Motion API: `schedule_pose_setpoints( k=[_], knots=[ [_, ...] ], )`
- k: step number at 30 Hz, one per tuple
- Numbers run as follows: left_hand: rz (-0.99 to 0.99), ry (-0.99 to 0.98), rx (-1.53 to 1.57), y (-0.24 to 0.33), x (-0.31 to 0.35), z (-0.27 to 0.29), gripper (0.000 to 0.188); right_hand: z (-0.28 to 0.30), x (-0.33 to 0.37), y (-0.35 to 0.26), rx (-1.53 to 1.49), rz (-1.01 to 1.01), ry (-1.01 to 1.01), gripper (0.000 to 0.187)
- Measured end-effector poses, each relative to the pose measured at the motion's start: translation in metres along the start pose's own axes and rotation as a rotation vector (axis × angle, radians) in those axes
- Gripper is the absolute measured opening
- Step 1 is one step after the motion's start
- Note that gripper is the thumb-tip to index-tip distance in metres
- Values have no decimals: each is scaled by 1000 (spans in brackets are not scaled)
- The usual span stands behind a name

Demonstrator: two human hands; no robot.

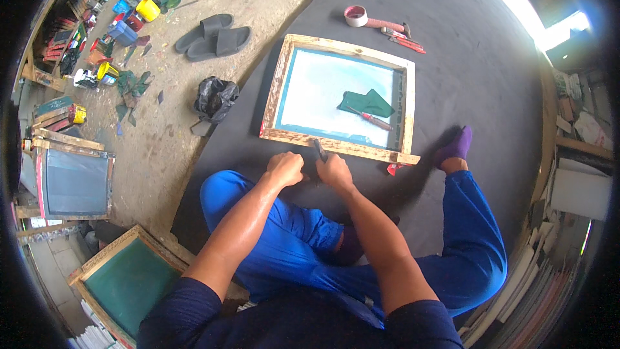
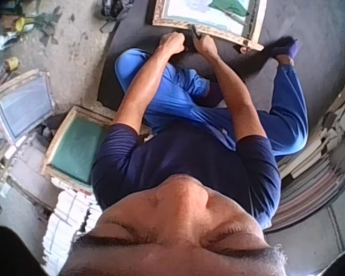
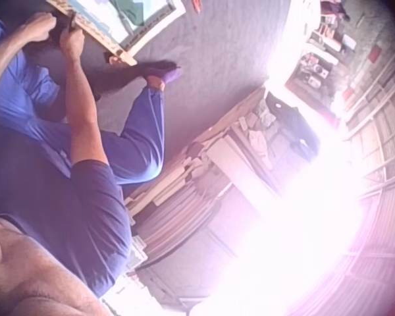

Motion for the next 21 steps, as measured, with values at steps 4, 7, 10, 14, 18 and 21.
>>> schedule_pose_setpoints(
  k=[4, 7, 10, 14, 18, 21],
  knots=[
    [76, 57, 47, -7, 3, 9, 28, 0, 14, -1, 39, -84, -113, 44],
    [72, 173, 134, -9, 3, 15, 21, -2, 26, 12, 112, -34, -195, 44],
    [-67, 390, 224, 0, 7, 24, 15, -2, 39, 14, 152, 49, -316, 43],
    [-178, 259, 145, 11, 2, 15, 11, 5, 52, 7, 83, 73, -467, 38],
    [-126, 211, 113, 9, 0, 8, 10, -2, 50, 18, -58, 54, -680, 26],
    [-63, 183, 102, 2, -3, 5, 10, -4, 45, 21, -151, 73, -695, 30]
  ],
)
Point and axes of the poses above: each hand's wrist, its own x-axis away from the middle knuckle, its own z-axis out of the back of the hand, y = z × x, the point moved 7 cm from there along -x, towards the middle knuckle, and after that the axes turned 2 degrees about z, right-handed, at the moved point
